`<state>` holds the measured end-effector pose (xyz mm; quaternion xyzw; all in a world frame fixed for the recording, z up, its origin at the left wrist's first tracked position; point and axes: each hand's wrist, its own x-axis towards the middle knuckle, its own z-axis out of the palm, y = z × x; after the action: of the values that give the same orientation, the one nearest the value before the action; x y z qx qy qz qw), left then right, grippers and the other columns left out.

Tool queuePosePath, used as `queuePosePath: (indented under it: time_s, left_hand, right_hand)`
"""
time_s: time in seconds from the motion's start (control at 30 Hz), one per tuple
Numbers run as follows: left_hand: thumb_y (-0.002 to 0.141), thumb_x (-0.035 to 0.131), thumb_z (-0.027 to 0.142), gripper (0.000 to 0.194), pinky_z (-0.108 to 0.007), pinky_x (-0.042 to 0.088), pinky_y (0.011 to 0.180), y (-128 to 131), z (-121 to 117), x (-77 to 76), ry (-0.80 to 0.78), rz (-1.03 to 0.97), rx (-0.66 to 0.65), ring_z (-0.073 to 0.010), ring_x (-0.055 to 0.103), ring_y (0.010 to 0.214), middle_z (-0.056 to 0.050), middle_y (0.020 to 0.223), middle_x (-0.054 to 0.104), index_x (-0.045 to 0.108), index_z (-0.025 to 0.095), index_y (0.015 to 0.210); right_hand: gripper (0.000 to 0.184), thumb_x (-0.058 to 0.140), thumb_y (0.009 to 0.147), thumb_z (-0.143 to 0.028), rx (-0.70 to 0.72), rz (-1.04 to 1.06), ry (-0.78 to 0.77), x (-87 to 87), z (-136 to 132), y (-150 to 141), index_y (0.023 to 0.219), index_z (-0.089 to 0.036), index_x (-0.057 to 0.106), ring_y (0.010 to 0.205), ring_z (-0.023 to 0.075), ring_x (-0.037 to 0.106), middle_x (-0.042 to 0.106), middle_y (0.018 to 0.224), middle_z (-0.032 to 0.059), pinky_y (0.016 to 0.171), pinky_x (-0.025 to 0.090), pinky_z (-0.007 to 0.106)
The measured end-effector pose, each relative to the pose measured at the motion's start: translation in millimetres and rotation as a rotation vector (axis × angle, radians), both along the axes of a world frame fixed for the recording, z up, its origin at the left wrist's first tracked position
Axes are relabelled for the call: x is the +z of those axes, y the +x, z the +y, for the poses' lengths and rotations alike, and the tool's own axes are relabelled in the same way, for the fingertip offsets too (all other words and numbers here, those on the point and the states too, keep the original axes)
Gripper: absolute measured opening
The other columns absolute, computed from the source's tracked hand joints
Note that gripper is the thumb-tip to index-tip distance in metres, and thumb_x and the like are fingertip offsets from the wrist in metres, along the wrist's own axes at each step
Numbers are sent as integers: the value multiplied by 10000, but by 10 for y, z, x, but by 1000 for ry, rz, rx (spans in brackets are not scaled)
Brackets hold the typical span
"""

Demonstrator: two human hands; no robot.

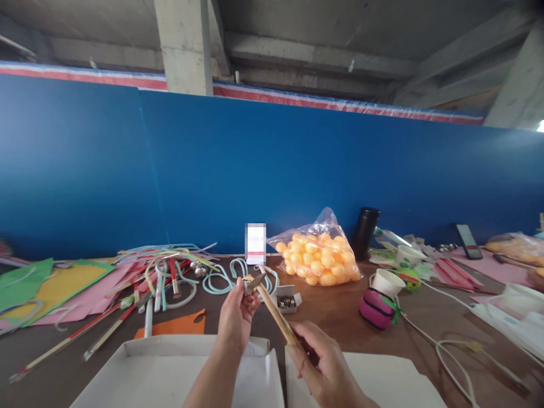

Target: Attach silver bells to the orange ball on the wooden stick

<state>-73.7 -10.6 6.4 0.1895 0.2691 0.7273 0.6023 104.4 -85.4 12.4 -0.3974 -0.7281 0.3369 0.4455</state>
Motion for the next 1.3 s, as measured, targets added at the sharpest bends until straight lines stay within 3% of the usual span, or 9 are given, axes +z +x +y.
queuePosePath:
  time_s: [0.17, 0.37, 0.6, 0.83, 1.13, 1.3]
  left_hand:
    - [755, 663, 299, 212, -205, 537, 577, 6, -1, 13, -12, 2, 19, -86, 574, 581, -34, 683, 599, 634, 110, 848]
    - [783, 632, 273, 229, -206, 537, 570, 1, 7, 12, -15, -10, 29, -85, 571, 576, -51, 706, 613, 641, 101, 933]
    - [757, 661, 282, 227, -195, 531, 563, 9, 8, 20, -16, -13, 38, -77, 562, 559, -25, 669, 591, 638, 104, 895]
    - [739, 679, 297, 254, -201, 532, 565, 16, -2, 27, -1, -1, 27, -79, 563, 566, -25, 675, 597, 635, 112, 906]
    - [744, 674, 287, 262, -197, 531, 558, 12, -11, 41, -2, -11, 31, -75, 561, 564, -27, 692, 603, 638, 110, 935]
    - [750, 666, 329, 317, -208, 534, 580, 17, -22, 35, 12, 17, -12, -88, 579, 598, -49, 730, 623, 633, 114, 981]
  right_hand:
    - [350, 492, 865, -400, -36, 37, -20, -5, 2, 0, 1144, -200, 561, 513, 104, 515, 551, 747, 20, 431, 445, 186]
    - [323, 489, 873, -381, -25, 12, -18, -7, -5, 5, 1128, -196, 564, 538, 101, 519, 534, 766, 15, 476, 460, 194]
    - [322, 485, 875, -383, -28, -7, -16, -23, 13, 8, 1124, -195, 565, 527, 98, 517, 527, 744, 7, 487, 468, 196]
    - [377, 490, 851, -459, -83, 44, -89, 5, -13, -40, 1107, -194, 572, 518, 99, 514, 538, 780, 26, 355, 405, 153]
    - [344, 514, 846, -426, -40, 30, -75, 53, -17, -39, 1083, -192, 598, 524, 105, 524, 538, 744, 19, 397, 429, 171]
    - [379, 493, 851, -463, -112, 88, -77, 69, -16, -23, 1081, -176, 586, 455, 92, 477, 549, 687, 15, 350, 380, 169]
